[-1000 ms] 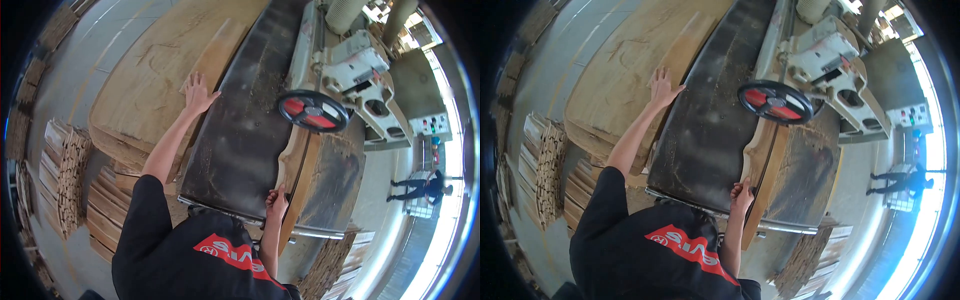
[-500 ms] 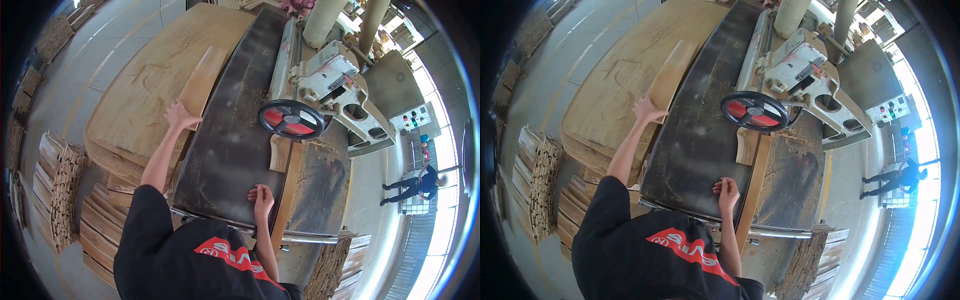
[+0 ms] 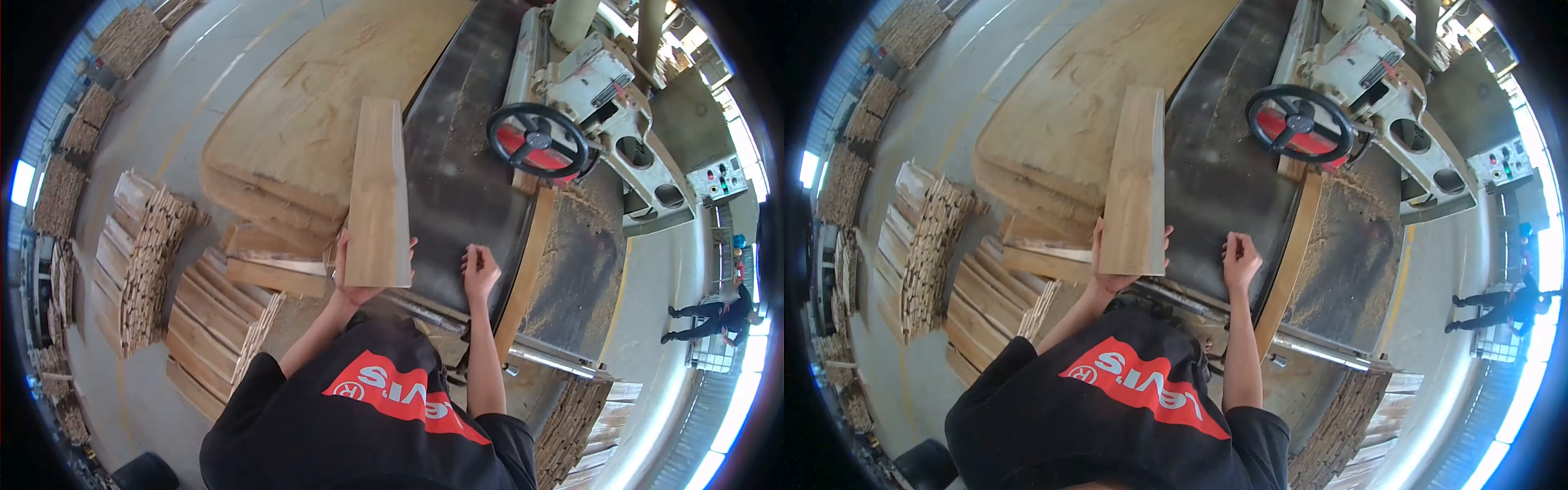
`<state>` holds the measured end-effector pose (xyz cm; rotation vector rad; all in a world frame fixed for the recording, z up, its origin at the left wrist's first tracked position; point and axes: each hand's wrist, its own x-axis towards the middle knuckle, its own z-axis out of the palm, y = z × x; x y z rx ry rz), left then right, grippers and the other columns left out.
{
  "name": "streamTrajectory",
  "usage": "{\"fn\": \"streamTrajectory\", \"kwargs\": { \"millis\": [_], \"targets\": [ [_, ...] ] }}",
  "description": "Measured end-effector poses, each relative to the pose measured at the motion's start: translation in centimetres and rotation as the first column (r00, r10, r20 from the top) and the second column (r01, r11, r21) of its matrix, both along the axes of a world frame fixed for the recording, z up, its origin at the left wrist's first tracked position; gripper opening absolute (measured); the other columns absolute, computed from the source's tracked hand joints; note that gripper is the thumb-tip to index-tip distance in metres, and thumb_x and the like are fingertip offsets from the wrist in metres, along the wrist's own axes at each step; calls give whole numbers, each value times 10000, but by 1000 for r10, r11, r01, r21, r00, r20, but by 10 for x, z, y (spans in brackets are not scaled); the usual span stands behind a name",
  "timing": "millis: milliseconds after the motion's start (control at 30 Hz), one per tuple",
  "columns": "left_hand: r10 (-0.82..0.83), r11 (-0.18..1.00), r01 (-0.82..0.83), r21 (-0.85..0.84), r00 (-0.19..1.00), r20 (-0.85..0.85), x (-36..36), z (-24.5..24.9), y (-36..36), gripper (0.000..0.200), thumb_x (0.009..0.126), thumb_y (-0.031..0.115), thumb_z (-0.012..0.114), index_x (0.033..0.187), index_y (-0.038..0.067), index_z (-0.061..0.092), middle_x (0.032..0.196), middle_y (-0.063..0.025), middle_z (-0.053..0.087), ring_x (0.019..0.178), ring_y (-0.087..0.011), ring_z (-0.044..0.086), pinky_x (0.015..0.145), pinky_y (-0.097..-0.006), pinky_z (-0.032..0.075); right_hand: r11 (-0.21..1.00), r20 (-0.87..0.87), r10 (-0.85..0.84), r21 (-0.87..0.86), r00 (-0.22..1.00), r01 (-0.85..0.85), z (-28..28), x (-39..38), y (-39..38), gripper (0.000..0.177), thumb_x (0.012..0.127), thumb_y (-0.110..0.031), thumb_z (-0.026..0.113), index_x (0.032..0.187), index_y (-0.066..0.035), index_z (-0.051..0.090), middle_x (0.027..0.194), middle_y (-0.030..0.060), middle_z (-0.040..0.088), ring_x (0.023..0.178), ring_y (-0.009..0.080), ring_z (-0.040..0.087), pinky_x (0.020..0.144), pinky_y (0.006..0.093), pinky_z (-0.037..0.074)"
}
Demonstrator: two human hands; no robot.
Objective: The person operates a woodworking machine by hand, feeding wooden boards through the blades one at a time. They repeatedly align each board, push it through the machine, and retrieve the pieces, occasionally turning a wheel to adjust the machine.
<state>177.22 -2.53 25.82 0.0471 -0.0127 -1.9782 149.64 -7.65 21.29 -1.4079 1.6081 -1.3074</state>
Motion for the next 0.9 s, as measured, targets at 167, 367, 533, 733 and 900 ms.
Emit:
{"fn": "streamTrajectory", "kwargs": {
  "millis": [167,367,533,733,900],
  "targets": [
    [18,1000,-18,8,1000,-7,-14,0,32,1055,932,832,432,1649,68,302,1603,-303,360,1313,-435,546,1074,-662,461,1000,57,-24,13,998,23,-6,1,1,171,1024,-159,699,955,-4,724,717,51,703,612,84,667,563,251,519],
    [65,989,-105,100,936,345,-14,6,77,919,979,679,530,1622,51,343,1490,-263,520,1238,-393,624,1028,-557,547,990,177,84,101,981,-103,-2,2,30,211,1055,-197,666,1083,6,719,895,40,726,797,91,669,719,254,543],
    [-229,961,17,278,614,755,-6,-27,105,723,969,470,694,1519,32,523,1286,-153,695,1103,-267,710,938,-424,584,722,554,333,371,763,-585,31,18,141,400,1076,-295,627,1343,3,626,1154,103,743,1080,181,706,950,318,557],
    [126,979,193,-61,-350,928,-63,20,124,1031,780,513,886,1556,-30,479,1242,-232,658,1144,-322,676,958,-397,542,694,288,559,352,778,-629,76,19,226,553,956,-267,793,1387,31,616,1149,155,780,1063,213,751,905,394,597],
    [518,794,556,-246,-408,751,-88,25,131,1152,715,497,918,1539,-120,401,1459,-323,516,1397,-469,472,1173,-518,381,782,465,194,458,863,-423,31,-6,248,334,978,-208,735,1167,66,724,1024,110,784,943,156,724,819,361,589]
  ]
}}
